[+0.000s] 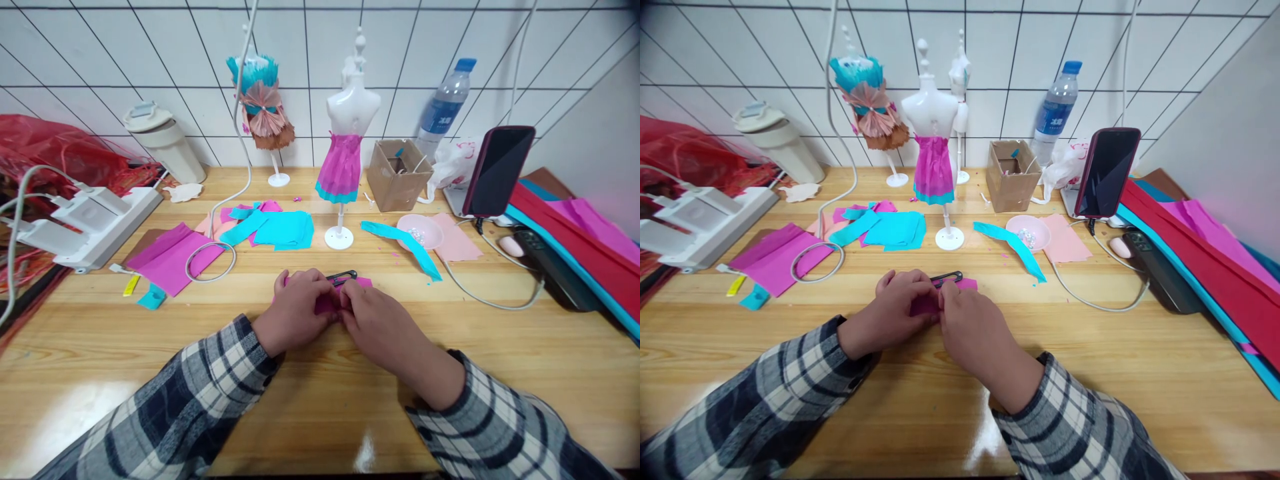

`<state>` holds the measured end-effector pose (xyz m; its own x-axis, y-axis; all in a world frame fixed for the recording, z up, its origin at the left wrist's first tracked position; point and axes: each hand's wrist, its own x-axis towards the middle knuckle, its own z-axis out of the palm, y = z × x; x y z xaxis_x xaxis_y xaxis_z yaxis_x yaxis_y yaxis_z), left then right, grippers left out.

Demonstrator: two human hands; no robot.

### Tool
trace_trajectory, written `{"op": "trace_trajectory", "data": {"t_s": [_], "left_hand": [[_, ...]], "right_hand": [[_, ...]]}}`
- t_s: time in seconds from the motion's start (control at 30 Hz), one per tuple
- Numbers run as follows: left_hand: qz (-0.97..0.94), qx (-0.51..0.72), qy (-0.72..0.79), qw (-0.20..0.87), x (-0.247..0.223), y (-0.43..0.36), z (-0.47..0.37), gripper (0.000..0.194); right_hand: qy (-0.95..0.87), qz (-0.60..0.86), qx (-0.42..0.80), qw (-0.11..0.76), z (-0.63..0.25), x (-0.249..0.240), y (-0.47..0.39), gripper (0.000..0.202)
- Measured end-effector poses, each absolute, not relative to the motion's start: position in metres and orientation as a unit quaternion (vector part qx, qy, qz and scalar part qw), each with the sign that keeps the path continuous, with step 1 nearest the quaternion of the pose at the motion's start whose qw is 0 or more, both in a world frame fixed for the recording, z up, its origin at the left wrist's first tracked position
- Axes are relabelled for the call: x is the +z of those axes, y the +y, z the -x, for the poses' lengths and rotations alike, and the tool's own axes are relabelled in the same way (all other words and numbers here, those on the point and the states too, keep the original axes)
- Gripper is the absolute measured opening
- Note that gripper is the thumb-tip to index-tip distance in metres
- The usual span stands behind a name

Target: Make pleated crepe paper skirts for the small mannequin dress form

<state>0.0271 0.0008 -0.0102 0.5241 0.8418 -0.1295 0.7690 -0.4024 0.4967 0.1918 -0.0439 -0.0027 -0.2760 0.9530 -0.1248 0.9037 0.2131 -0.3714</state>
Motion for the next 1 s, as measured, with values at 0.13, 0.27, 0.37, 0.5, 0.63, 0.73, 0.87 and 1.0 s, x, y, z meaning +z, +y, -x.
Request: {"op": "trace_trajectory", "data": {"t_s": [0.13, 0.27, 0.37, 0.5, 0.63, 0.73, 0.87, 1.0], "left_hand": [[-0.845, 0.064, 0.469, 0.249, -0.010, 0.001, -0.026, 0.014], [-0.846, 0.064, 0.468, 0.246, -0.010, 0.001, -0.026, 0.015], [-0.843, 0.063, 0.473, 0.250, -0.010, 0.001, -0.026, 0.018], [-0.840, 0.069, 0.472, 0.256, -0.010, 0.000, -0.026, 0.016], [-0.837, 0.073, 0.474, 0.263, -0.010, 0.000, -0.025, 0.016], [-0.837, 0.072, 0.472, 0.267, -0.009, 0.000, -0.025, 0.017], [-0.835, 0.067, 0.475, 0.269, -0.008, 0.000, -0.025, 0.018], [-0.834, 0.069, 0.474, 0.273, -0.008, 0.000, -0.025, 0.018]], "right_hand": [[-0.760, 0.611, 0.213, 0.060, -0.197, 0.002, -0.041, 0.009], [-0.734, 0.628, 0.252, 0.054, -0.205, 0.006, -0.037, 0.020], [-0.722, 0.627, 0.286, 0.054, -0.212, 0.007, -0.035, 0.024], [-0.709, 0.616, 0.337, 0.067, -0.223, 0.008, -0.033, 0.023], [-0.709, 0.606, 0.353, 0.074, -0.229, 0.008, -0.032, 0.021], [-0.708, 0.616, 0.339, 0.062, -0.230, 0.007, -0.030, 0.013], [-0.705, 0.637, 0.307, 0.058, -0.230, 0.003, -0.029, 0.011], [-0.703, 0.636, 0.311, 0.070, -0.233, 0.003, -0.028, 0.014]]}}
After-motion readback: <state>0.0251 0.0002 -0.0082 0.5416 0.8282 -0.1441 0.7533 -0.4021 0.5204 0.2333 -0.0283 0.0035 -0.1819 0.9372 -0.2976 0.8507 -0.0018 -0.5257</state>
